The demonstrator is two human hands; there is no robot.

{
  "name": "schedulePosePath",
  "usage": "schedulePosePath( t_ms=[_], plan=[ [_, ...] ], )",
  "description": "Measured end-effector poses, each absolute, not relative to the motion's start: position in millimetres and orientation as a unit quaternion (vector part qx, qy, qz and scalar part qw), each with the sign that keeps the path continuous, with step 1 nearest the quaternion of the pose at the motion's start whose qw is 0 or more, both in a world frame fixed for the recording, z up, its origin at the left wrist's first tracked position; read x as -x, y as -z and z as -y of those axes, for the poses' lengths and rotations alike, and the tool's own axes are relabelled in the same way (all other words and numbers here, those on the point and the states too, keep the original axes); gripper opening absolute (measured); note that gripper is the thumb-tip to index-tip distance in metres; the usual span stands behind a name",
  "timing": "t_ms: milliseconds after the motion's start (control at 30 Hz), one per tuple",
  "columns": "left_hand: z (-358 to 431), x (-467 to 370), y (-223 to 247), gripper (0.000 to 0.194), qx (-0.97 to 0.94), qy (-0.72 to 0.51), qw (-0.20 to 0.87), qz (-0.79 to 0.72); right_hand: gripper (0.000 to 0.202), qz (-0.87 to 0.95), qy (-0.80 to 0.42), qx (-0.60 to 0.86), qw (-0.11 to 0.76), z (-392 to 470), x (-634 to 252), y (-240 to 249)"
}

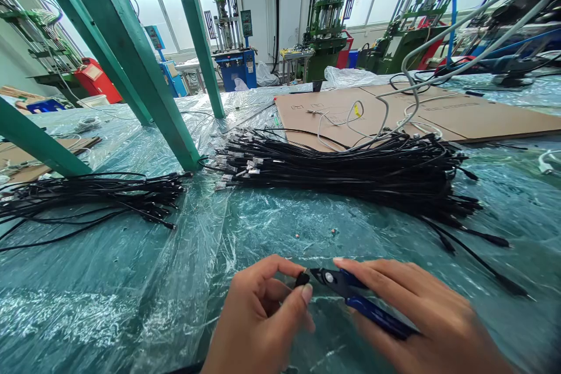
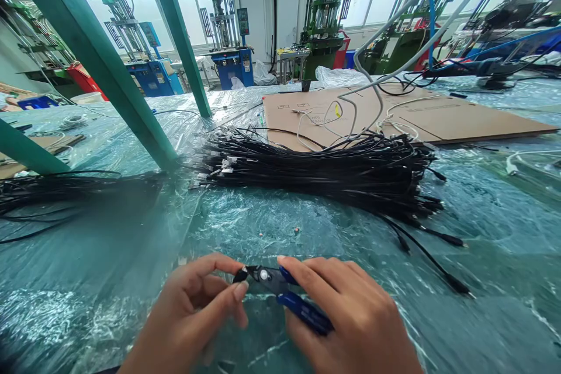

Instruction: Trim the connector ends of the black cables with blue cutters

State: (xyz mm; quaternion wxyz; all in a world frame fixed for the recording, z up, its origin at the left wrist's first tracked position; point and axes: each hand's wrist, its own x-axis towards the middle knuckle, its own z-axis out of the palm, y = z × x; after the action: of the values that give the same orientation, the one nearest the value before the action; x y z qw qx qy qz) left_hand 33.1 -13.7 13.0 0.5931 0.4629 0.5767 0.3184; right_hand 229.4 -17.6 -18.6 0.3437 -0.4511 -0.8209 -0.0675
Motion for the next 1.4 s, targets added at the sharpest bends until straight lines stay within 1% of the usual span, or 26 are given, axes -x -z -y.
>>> schedulePosePath(
  t_ms=[633, 933, 1133, 1400],
  plan=[
    [13.0, -32.3, -14.4, 0.02, -0.482, -0.304, 0.584, -0.577, 0.027, 0.823, 0.084, 0.442, 0.347, 14.7, -224.5, 14.5],
    [13.0, -32.3, -13.3, 0.017, -0.479, -0.308, 0.584, -0.578, 0.03, 0.831, 0.084, 0.443, 0.324, 18.5, -230.5, 19.3],
    [9.9, -27.7, -6.3, 0.026, -0.477, -0.286, 0.623, -0.549, 0.026, 0.812, 0.087, 0.459, 0.349, 16.0, -231.2, 18.8],
    [8.9, -26.9, -6.9, 0.026, -0.465, -0.292, 0.632, -0.547, 0.029, 0.821, 0.084, 0.461, 0.325, 17.0, -229.4, 18.8]
  ],
)
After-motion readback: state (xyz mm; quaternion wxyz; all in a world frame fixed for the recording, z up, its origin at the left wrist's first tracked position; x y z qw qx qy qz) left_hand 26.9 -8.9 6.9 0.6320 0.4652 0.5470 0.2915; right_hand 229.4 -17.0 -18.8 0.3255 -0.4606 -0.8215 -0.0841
